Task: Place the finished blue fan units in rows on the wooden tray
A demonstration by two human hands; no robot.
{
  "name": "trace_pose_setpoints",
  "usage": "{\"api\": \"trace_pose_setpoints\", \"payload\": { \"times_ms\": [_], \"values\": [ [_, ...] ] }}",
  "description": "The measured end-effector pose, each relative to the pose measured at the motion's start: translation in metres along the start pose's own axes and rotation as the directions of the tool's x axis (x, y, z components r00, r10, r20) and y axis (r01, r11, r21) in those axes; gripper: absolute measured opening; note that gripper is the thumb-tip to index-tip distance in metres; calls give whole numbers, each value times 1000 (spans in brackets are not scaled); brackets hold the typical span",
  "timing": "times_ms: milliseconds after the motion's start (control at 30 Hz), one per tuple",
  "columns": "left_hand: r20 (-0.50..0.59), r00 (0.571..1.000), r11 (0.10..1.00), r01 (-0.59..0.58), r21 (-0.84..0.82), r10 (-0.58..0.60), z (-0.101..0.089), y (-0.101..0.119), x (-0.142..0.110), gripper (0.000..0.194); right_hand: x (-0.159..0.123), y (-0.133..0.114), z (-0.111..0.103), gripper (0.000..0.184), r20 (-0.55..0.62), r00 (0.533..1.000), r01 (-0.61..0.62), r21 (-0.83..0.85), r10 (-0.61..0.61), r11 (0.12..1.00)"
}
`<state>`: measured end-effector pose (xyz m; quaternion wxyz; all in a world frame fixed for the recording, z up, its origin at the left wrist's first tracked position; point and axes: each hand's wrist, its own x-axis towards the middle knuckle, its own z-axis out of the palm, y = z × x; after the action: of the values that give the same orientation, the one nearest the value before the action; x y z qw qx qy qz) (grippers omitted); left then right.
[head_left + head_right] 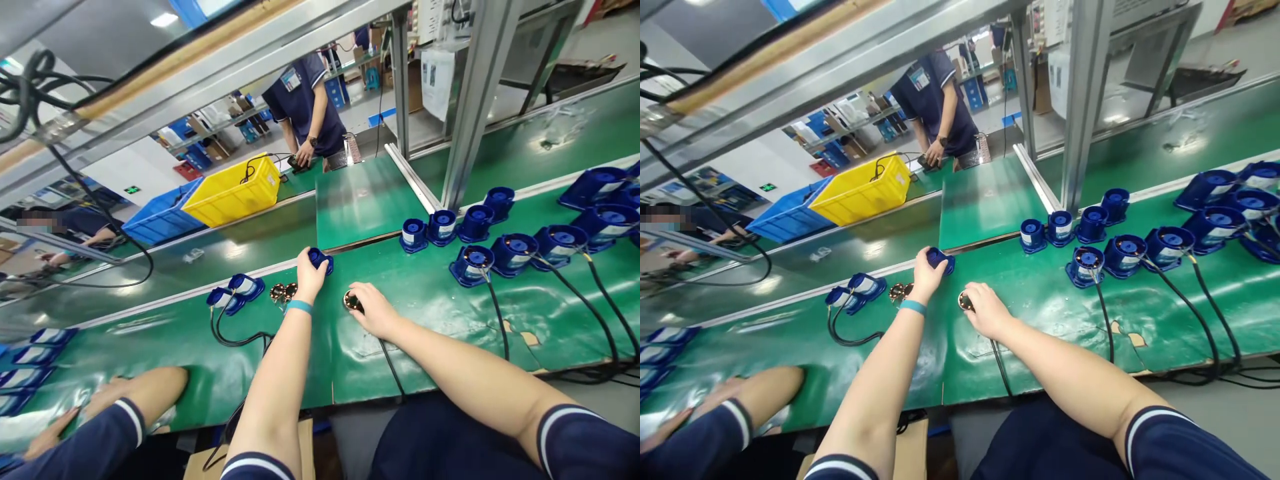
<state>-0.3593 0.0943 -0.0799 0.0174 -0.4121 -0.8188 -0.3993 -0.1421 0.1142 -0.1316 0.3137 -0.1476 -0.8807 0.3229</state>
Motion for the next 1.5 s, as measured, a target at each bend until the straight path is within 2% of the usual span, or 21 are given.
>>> {"api": "trace_pose_setpoints", "payload": {
  "times_ms": [100, 233, 333, 400, 467, 533, 600, 667, 733, 800, 900, 967, 1000, 1067, 1100, 1167, 1267, 1500],
  "values": [
    [-73, 997, 1000, -16, 0, 16, 7, -1, -24, 58, 1, -2, 5, 37, 6, 999, -48, 52, 48, 997],
    [-91, 986, 989, -138, 60, 143, -1, -6, -73, 51, 5, -2, 7, 47, -22, 983, -180, 130, 185, 975],
    [-51, 969, 970, -239, 45, 241, -9, -4, -105, 45, 0, -6, -6, 47, -184, 970, -127, 167, 158, 978],
    [-47, 969, 969, -245, -22, 244, -6, 5, -121, 41, -7, -17, -25, 45, -351, 935, -2, 156, 57, 988],
    [-40, 971, 961, -241, -134, 238, 4, 20, -134, 39, -17, -35, -52, 46, -475, 877, 141, 107, -74, 984],
    [-15, 964, 932, -261, -250, 265, 19, 35, -142, 37, -25, -57, -82, 51, -529, 824, 263, 41, -202, 964],
    [-15, 953, 898, -289, -332, 302, 35, 48, -148, 41, -30, -81, -113, 59, -546, 785, 327, -34, -292, 944],
    [-73, 948, 875, -314, -369, 310, 48, 55, -154, 64, -31, -102, -141, 65, -568, 746, 344, -117, -347, 932],
    [-140, 953, 872, -301, -386, 267, 57, 56, -160, 95, -28, -113, -160, 68, -575, 710, 358, -202, -407, 911],
    [-141, 974, 889, -220, -402, 177, 63, 55, -164, 114, -23, -113, -167, 65, -515, 721, 375, -275, -465, 885],
    [-28, 998, 902, -57, -427, 50, 67, 54, -166, 110, -12, -92, -155, 54, -290, 837, 366, -333, -463, 869],
    [44, 998, 885, -26, -465, 52, 67, 55, -166, 97, -5, -73, -138, 44, -66, 926, 329, -344, -372, 880],
    [69, 995, 873, -30, -487, 73, 67, 57, -165, 93, -2, -66, -130, 39, 59, 953, 299, -354, -298, 886],
    [110, 987, 858, -44, -512, 116, 65, 60, -165, 89, 3, -57, -118, 31, 259, 957, 226, -402, -127, 887],
    [131, 983, 858, -42, -513, 126, 64, 61, -165, 88, 5, -56, -115, 29, 314, 948, 194, -436, -53, 879],
    [164, 979, 868, -23, -497, 120, 62, 64, -164, 86, 7, -59, -112, 26, 339, 940, 143, -501, 42, 854],
    [175, 979, 876, -4, -483, 101, 60, 66, -165, 79, 6, -67, -111, 25, 315, 943, 99, -578, 110, 810],
    [138, 979, 836, -49, -546, 148, 63, 64, -165, 66, -3, -71, -102, 45, 264, 952, 67, -674, 156, 735]
  ]
}}
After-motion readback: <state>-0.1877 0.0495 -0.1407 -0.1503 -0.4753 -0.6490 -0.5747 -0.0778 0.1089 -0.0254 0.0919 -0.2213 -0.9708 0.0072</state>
